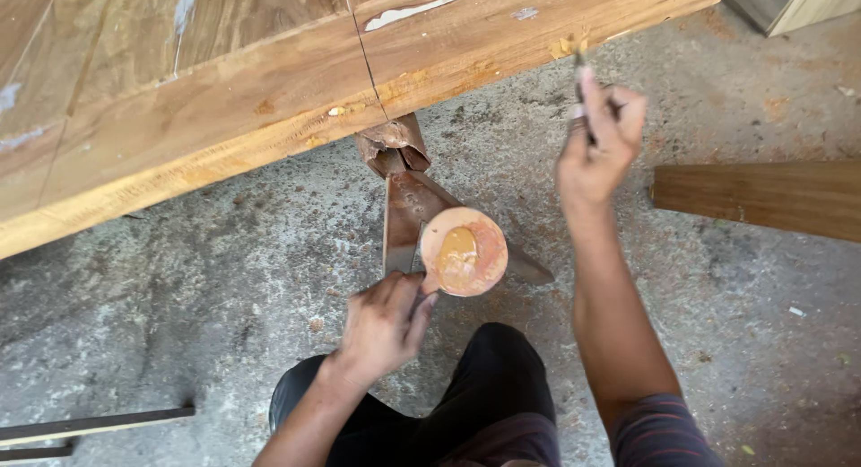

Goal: The person holds a bowl of wood filler in one hand and uses a small spatula to press filler into holes and gaps on wooden furniture panels, moving along the panels to fill each visible hole and scraping excess filler off.

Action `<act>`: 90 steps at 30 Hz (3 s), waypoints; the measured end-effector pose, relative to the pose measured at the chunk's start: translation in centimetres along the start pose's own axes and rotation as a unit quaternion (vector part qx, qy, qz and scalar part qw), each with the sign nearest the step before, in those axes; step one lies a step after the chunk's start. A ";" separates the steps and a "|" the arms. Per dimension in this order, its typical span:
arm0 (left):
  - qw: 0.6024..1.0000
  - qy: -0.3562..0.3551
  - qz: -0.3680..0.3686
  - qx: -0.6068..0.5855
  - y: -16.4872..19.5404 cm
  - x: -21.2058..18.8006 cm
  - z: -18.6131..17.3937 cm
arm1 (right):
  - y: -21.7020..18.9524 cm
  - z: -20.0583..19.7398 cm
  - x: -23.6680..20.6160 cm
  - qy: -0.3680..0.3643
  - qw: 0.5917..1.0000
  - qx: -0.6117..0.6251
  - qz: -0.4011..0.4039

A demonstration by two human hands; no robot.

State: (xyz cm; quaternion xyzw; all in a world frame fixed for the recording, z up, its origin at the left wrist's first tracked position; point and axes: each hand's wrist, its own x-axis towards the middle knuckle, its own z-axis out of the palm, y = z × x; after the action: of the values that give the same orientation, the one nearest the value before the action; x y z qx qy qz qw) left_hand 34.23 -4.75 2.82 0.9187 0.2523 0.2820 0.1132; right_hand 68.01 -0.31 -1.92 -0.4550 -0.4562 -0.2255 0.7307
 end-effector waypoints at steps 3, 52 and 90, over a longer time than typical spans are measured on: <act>0.999 -0.032 0.007 -0.006 -0.8 0.2 0.6 | -2.6 2.0 -1.6 -0.014 0.999 -0.013 0.049; 0.985 -0.038 0.107 -0.130 -6.7 6.9 17.7 | -4.8 3.8 -2.1 -0.033 0.995 -0.073 0.054; 0.984 -0.050 0.116 -0.122 -7.5 7.5 19.1 | 1.2 2.0 -2.2 0.039 0.994 0.034 0.097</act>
State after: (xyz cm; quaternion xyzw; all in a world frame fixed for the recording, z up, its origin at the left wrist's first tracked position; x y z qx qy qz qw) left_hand 47.59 4.35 -11.89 0.9339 0.1013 0.2758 0.2035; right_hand 66.95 1.86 -4.03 -0.4626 -0.3884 -0.1556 0.7816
